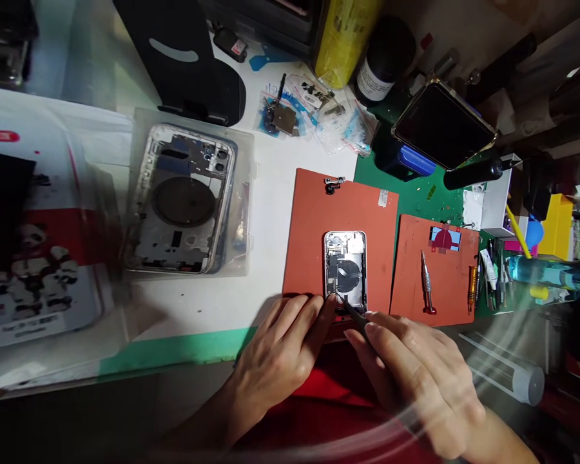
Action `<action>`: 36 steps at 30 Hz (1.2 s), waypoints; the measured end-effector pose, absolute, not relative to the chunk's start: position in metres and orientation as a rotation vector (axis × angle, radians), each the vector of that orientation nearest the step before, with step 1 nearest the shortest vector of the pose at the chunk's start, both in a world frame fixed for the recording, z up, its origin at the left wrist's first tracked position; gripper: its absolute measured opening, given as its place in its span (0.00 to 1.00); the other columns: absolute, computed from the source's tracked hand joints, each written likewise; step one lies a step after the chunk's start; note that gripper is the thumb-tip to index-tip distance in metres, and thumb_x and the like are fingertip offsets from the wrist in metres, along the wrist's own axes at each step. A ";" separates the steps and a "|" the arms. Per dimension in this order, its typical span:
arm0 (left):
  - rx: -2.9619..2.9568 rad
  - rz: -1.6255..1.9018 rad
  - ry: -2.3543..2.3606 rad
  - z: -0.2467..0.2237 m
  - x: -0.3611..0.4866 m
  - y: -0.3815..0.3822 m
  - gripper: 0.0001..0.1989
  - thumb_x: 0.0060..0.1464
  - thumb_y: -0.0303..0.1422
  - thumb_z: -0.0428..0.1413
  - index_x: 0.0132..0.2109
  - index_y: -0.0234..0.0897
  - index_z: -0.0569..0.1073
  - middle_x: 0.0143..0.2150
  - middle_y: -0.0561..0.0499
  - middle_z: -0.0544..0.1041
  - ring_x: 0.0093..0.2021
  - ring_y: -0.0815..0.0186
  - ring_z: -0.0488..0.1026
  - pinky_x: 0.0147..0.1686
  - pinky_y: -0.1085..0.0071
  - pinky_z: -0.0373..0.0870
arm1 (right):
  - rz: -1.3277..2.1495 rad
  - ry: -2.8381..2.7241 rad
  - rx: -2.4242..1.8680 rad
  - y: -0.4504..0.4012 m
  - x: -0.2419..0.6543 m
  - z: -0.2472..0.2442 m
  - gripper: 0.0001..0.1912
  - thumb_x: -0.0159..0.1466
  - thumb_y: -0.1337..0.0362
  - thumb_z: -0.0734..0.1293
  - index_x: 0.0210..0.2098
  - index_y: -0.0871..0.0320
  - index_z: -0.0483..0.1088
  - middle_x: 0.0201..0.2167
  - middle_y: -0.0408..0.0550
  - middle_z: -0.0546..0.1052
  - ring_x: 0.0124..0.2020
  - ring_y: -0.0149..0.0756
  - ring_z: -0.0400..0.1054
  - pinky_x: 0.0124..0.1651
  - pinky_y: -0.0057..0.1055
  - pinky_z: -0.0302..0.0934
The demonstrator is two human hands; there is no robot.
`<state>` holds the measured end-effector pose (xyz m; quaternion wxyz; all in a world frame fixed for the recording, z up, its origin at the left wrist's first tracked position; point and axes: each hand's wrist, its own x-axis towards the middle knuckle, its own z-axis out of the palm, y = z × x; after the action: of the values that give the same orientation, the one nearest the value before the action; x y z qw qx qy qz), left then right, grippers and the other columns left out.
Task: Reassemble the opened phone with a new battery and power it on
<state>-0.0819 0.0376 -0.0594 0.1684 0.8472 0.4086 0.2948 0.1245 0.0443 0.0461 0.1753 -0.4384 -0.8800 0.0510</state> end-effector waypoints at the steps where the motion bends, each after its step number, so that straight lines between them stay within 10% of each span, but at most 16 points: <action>1: 2.409 0.848 1.162 -0.059 -0.082 0.038 0.16 0.70 0.21 0.53 0.60 0.24 0.77 0.47 0.40 0.82 0.48 0.52 0.74 0.46 0.55 0.70 | 0.084 -2.496 -1.219 0.048 0.122 0.048 0.14 0.68 0.74 0.73 0.53 0.65 0.73 0.35 0.51 0.85 0.33 0.38 0.81 0.34 0.33 0.76; 10: 2.447 0.878 1.169 -0.060 -0.083 0.039 0.16 0.71 0.22 0.50 0.58 0.27 0.79 0.48 0.39 0.82 0.48 0.53 0.74 0.47 0.57 0.71 | 0.111 -2.556 -1.165 0.064 0.114 0.058 0.09 0.68 0.76 0.71 0.47 0.70 0.72 0.21 0.43 0.72 0.21 0.32 0.63 0.22 0.33 0.55; 36: 2.433 0.837 1.165 -0.059 -0.082 0.039 0.17 0.69 0.21 0.51 0.59 0.27 0.79 0.47 0.39 0.81 0.48 0.52 0.73 0.48 0.57 0.69 | 0.092 -2.479 -1.133 0.064 0.116 0.043 0.08 0.66 0.75 0.71 0.45 0.64 0.72 0.25 0.45 0.75 0.24 0.34 0.68 0.25 0.33 0.64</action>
<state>-0.0817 0.0394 -0.0594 0.1580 0.8506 0.4072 0.2927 0.1163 0.0644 0.0430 0.2059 -0.4066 -0.8895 0.0329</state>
